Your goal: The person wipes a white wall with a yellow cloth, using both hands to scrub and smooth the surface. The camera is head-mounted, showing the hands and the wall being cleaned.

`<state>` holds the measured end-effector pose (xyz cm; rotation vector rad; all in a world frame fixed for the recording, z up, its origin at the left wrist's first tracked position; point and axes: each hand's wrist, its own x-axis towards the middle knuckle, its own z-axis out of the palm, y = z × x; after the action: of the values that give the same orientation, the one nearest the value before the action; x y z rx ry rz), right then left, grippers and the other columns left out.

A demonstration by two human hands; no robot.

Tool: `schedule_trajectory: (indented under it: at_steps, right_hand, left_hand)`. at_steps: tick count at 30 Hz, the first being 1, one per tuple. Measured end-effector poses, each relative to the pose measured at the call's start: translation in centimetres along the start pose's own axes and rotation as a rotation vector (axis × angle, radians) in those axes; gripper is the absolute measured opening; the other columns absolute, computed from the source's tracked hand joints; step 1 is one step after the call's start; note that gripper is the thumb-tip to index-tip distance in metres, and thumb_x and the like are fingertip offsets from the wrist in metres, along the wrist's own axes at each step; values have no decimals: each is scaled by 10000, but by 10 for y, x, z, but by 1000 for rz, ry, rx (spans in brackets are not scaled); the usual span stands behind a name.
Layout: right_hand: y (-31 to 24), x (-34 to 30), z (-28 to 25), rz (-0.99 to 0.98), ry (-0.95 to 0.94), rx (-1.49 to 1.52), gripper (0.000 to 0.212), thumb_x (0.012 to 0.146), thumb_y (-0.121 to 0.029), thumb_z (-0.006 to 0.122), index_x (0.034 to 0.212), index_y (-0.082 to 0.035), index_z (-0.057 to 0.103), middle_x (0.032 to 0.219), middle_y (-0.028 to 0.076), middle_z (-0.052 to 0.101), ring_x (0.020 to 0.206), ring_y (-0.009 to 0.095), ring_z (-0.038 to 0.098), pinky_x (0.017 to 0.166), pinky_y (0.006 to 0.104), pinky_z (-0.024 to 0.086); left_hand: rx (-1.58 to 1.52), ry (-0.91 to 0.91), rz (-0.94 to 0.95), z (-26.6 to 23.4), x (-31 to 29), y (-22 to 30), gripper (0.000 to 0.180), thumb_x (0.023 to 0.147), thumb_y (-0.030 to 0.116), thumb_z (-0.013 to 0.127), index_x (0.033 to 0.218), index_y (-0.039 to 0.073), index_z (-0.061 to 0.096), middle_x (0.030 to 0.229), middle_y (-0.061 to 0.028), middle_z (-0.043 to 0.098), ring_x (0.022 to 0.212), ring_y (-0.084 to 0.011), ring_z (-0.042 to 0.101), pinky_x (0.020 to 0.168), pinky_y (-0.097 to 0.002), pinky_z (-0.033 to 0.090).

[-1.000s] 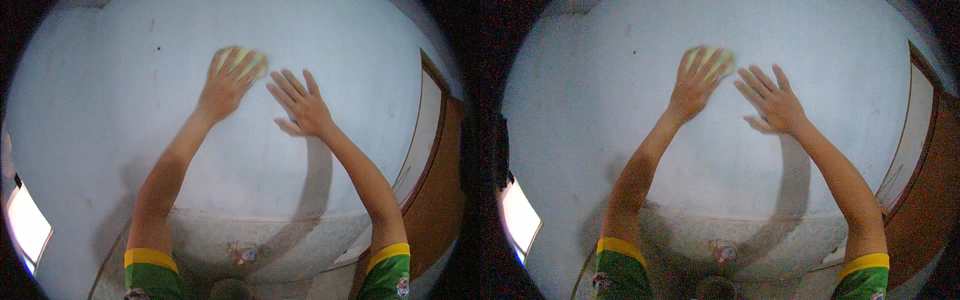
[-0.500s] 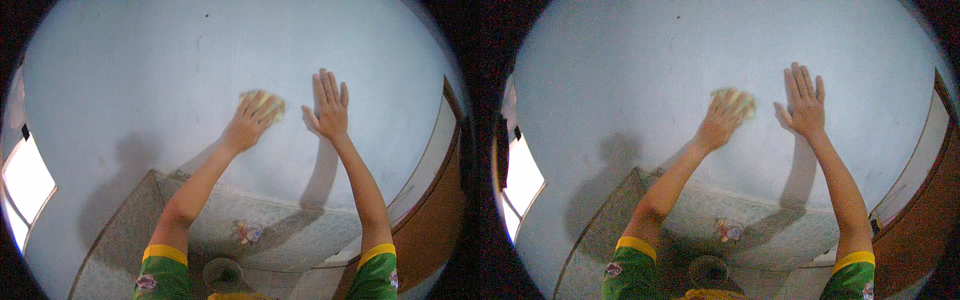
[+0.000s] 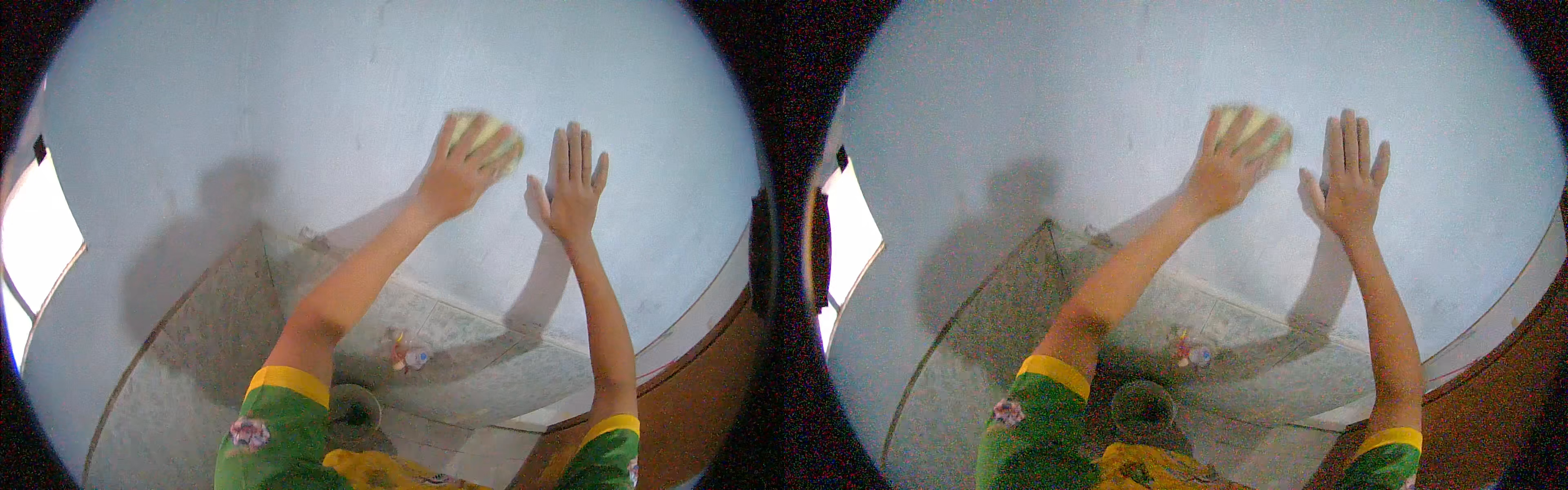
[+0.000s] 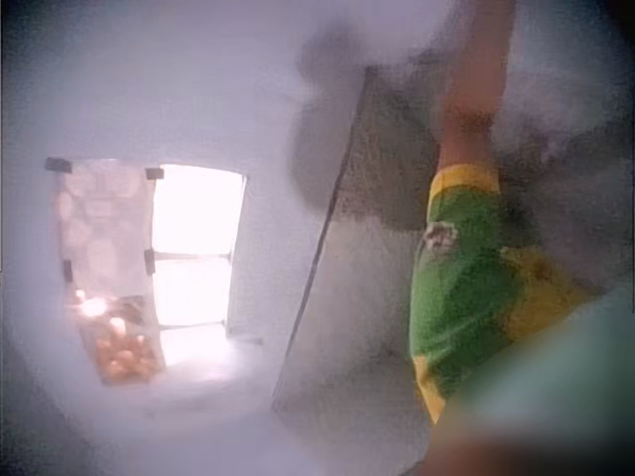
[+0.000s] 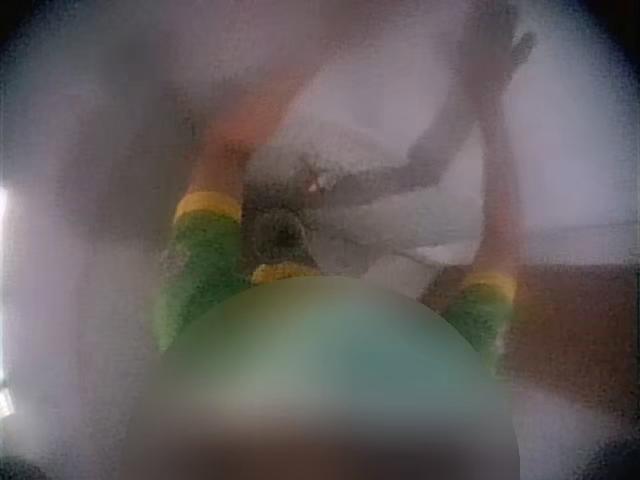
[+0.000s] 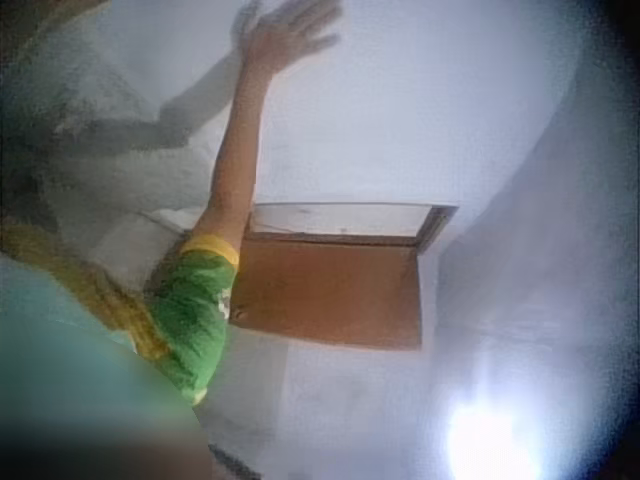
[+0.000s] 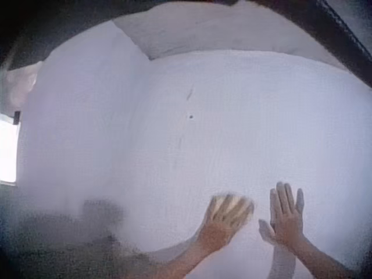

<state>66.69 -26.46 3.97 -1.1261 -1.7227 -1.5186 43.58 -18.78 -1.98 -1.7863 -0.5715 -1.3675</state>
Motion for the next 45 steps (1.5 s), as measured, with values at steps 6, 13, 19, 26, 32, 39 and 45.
schedule_trajectory:
  at_steps: [6,13,19,26,32,39,45]
  right_hand:
    - [-25,-60,9,-132,-56,15,816,920,-633,581,1619,-264,380,1706,108,283,1594,304,199,1241,665,-37]
    - [-25,-67,13,-107,-89,31,742,942,-649,559,1587,-301,440,1684,93,340,1583,273,241,1263,617,-43]
    - [-36,-77,22,10,-26,0,673,961,-599,568,1569,-330,466,1668,59,382,1560,234,308,1274,574,-2]
    - [-58,-54,28,35,95,103,682,904,-539,609,1553,-365,490,1648,28,419,1516,216,380,1250,596,69]
    - [-62,-68,21,62,76,73,651,922,-551,600,1534,-342,522,1644,43,425,1510,237,393,1261,578,81]
    - [-65,-83,-2,13,45,64,656,953,-517,566,1547,-245,516,1640,86,427,1528,277,369,1263,579,63]
    - [-77,-54,27,-2,115,104,637,974,-502,534,1552,-234,508,1647,90,416,1530,279,368,1270,556,68]
  left_hand:
    - [109,-11,-350,-18,-97,-53,482,1040,253,518,1519,204,533,1681,-108,323,1574,-409,187,1246,-664,103]
    - [180,197,-401,1,0,-71,550,1064,296,471,1603,214,401,1700,-121,277,1553,-456,199,1223,-696,82]
    - [-14,-186,-317,10,-160,51,487,1070,297,427,1551,270,498,1697,-122,278,1542,-478,212,1214,-736,82]
    - [421,-200,-1065,35,-212,-121,625,1103,352,356,1643,59,240,1710,-236,150,1569,-484,93,1219,-710,31]
    - [116,-70,-715,9,-168,62,606,1067,280,470,1625,88,333,1695,-296,127,1556,-534,61,1197,-741,34]
    - [-13,84,-1022,-27,-192,92,586,1065,228,479,1615,75,345,1692,-323,67,1566,-516,32,1248,-645,62]
    - [436,-122,-1381,1,-255,-121,637,1077,198,448,1620,-47,222,1710,-291,4,1581,-476,12,1248,-645,33]
